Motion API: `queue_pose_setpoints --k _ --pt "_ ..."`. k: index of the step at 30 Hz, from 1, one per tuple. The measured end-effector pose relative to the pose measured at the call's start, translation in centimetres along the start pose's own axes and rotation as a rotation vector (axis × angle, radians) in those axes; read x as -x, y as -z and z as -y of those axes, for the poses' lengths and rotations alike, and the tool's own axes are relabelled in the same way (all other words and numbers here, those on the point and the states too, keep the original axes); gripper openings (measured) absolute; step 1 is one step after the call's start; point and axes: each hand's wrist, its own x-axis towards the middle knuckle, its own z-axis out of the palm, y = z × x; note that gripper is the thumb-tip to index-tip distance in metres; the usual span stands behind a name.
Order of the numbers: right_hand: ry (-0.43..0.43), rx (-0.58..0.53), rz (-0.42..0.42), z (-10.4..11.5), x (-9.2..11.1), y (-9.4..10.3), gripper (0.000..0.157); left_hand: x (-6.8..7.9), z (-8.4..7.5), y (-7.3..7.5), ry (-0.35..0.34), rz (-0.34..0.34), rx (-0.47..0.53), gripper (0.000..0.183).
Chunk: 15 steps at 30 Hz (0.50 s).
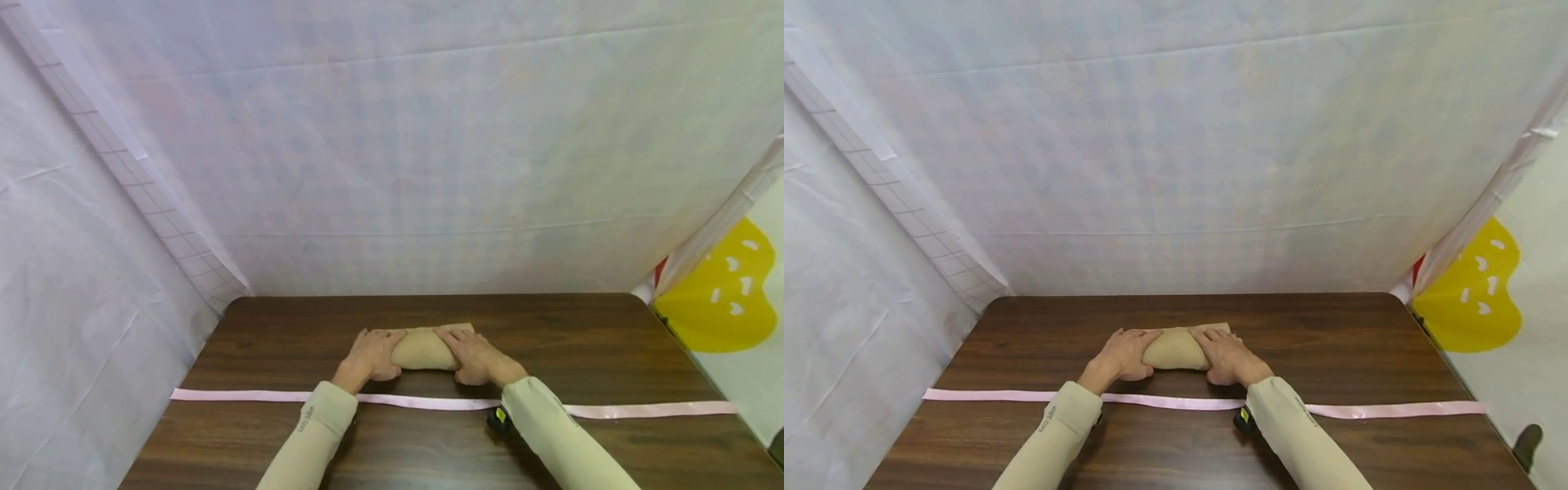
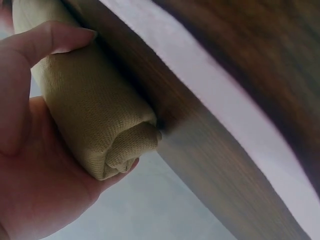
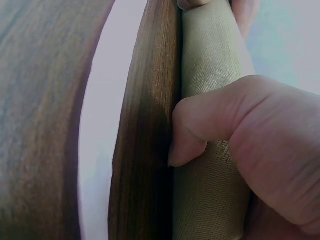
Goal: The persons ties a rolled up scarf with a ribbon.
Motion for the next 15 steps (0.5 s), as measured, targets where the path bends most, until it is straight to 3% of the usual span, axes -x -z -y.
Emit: queue_pose_setpoints --k 15 --pt "0.026 -0.054 -0.012 0.22 0.62 0.17 0.091 0.04 -0.18 0.33 -0.052 -0.079 -0.116 0.07"
